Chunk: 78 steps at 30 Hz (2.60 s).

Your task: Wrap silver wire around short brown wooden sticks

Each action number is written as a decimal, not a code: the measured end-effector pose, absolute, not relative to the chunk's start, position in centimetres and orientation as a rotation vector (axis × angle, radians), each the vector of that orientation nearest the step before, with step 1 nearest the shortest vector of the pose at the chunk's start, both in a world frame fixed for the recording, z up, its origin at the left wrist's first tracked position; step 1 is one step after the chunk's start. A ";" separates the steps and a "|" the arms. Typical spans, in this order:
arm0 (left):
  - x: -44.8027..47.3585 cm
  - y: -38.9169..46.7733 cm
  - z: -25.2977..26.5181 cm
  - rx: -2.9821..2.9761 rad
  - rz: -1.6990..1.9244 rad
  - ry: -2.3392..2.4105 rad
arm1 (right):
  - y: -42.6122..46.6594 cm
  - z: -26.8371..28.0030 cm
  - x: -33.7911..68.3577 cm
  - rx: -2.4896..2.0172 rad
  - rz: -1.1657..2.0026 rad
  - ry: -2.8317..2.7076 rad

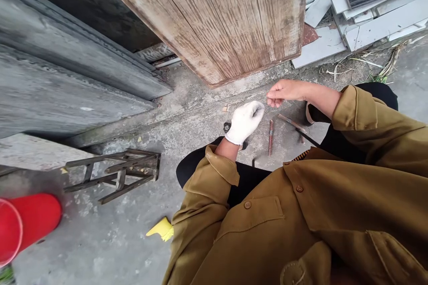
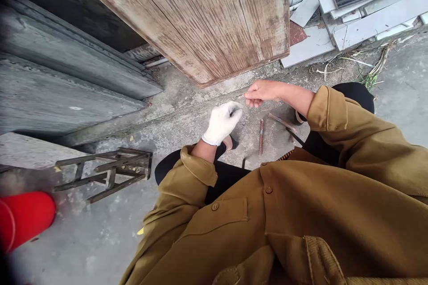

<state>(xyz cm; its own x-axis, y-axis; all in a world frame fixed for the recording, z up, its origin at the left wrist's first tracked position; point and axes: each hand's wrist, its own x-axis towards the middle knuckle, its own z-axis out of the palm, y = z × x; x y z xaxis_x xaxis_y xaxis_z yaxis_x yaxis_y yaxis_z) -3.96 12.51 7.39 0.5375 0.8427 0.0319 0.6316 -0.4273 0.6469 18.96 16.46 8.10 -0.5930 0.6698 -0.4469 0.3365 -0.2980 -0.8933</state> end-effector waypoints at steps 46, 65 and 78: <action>-3.6 12.7 7.7 1.009 0.536 0.870 | 16.7 10.4 20.0 -1.588 1.248 -2.388; -3.1 13.2 7.6 1.506 0.362 1.294 | 15.4 10.7 18.2 -1.503 1.342 -2.395; -2.7 13.1 7.8 1.265 0.433 1.004 | 15.4 11.0 17.7 -1.564 1.612 -2.183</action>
